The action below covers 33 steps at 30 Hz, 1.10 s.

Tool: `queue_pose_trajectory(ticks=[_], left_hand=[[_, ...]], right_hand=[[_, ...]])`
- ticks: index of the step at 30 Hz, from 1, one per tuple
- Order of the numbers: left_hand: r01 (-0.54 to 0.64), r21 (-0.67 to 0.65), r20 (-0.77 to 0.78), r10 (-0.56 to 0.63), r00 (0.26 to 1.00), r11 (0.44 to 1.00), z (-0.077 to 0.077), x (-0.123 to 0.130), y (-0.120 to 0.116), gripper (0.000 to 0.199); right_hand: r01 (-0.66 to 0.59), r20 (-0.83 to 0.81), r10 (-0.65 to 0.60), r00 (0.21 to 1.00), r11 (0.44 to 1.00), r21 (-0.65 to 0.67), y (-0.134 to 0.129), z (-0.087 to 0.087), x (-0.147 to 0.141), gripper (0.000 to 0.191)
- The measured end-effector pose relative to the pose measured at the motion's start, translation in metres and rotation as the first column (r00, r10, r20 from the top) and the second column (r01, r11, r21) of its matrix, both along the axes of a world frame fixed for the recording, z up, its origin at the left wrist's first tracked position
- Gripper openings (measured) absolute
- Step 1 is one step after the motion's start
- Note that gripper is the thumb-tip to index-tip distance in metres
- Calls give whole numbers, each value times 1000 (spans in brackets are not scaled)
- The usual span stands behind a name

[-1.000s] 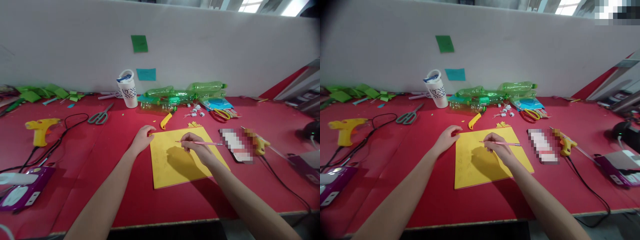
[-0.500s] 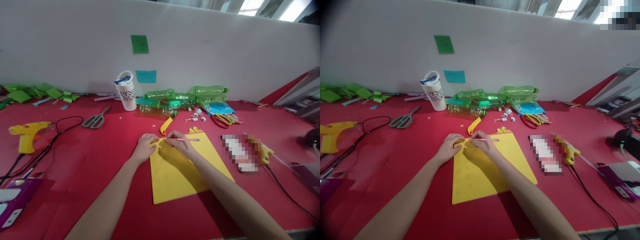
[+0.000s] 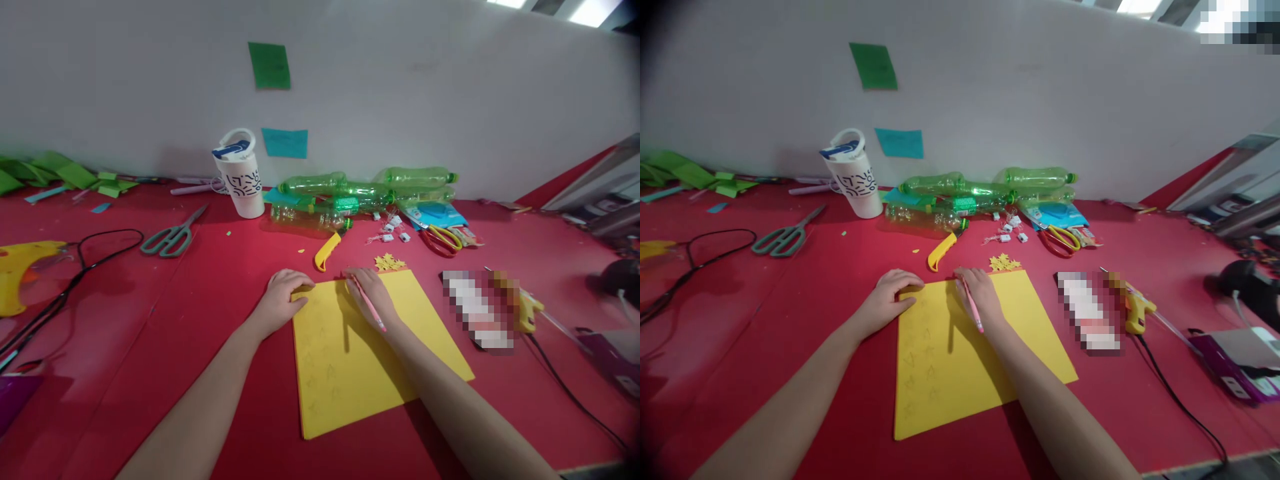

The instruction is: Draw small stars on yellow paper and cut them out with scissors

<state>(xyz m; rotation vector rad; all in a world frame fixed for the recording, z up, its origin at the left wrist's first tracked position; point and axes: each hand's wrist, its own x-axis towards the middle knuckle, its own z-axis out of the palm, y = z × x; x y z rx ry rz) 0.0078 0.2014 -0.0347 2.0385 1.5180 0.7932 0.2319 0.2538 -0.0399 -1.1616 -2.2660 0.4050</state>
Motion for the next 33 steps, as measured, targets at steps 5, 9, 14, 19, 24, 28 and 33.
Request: queue_pose_trajectory(ticks=[5,9,14,19,24,28,33], left_hand=[[42,1,-18,-42,999,999,2,-1,-1,22],[54,-5,-16,-54,998,999,2,-1,-1,21],[7,-11,-33,-7,999,1000,1,2,-2,20],[-72,-3,-30,72,997,997,-1,4,-3,20],[-68,-2,-8,68,998,998,-2,3,0,20],[-54,11,17,54,998,998,-3,3,0,23],[-37,39,20,36,999,999,-5,2,-1,27]], right_hand=[[59,43,-59,997,998,2,-12,3,0,21],[24,-34,-27,999,997,-71,-19,21,-3,17],[-189,-390,-61,919,800,-569,-27,24,-11,17],[-299,-489,-39,871,748,-592,-24,12,-10,5],[-248,-461,-65,885,774,-583,-21,12,-9,5],[-167,-458,-143,877,804,-571,-19,7,-12,9],[-168,-459,-140,878,806,-568,-17,2,-11,9]])
